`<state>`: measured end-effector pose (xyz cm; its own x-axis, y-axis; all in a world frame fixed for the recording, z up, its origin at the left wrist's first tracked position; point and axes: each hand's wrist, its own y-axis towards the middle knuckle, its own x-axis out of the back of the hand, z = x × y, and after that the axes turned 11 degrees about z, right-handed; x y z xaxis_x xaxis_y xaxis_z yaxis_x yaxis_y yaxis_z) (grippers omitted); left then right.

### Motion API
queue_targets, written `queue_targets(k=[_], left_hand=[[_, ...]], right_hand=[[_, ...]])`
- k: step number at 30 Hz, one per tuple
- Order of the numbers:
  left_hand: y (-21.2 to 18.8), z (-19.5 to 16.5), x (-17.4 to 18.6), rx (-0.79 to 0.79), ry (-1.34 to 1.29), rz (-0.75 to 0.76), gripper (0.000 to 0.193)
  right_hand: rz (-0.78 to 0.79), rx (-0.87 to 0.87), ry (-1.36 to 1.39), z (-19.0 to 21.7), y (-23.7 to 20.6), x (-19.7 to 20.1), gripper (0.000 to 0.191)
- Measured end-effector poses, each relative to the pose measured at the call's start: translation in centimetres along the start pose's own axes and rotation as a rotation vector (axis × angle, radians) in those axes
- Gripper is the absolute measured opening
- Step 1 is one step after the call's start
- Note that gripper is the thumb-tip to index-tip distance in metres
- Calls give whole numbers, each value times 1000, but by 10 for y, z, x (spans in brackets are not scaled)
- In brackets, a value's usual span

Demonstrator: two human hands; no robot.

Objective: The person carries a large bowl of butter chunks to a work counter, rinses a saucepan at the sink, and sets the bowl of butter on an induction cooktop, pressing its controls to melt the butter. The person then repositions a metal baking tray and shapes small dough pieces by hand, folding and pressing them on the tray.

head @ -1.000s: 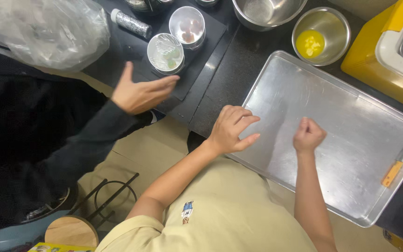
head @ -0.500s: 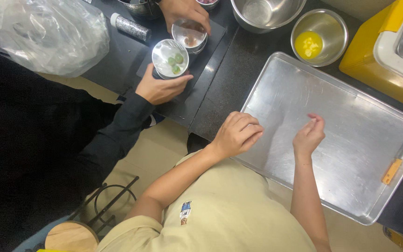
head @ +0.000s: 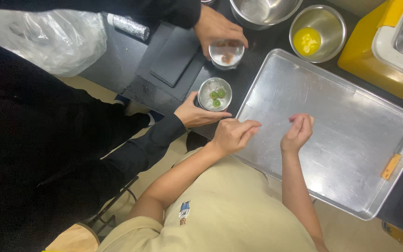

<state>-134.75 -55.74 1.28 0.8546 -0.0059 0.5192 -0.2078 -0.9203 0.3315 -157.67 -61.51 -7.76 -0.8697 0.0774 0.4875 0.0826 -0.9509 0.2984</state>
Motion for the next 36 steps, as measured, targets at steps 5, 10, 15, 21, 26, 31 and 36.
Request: queue_targets(k=[5,10,15,21,26,31,36], left_hand=[[4,-10,8,-130,72,-91,28],[5,-12,-6,-123,-31,-59,32],[-2,-8,-24,-41,-39,-7,2],[-2,-12,-18,-157,16,-99,7],[0,-12,-25,-133,-34,-76,16],[-6,0,-28,-15,-33,-28,21],[-5,-6,-8,-39,1,-111,14]], right_hand=[[-96,45,24,30,8,-1,20],[-148,-143,334,45,8,6,12],[-113,-332,378,31,-7,16,19],[-121,-145,352,-8,-35,19,49],[-131,-69,126,1,-33,17,39],[-48,-121,293,42,-12,15,14],[28,-228,238,56,-6,12,20]])
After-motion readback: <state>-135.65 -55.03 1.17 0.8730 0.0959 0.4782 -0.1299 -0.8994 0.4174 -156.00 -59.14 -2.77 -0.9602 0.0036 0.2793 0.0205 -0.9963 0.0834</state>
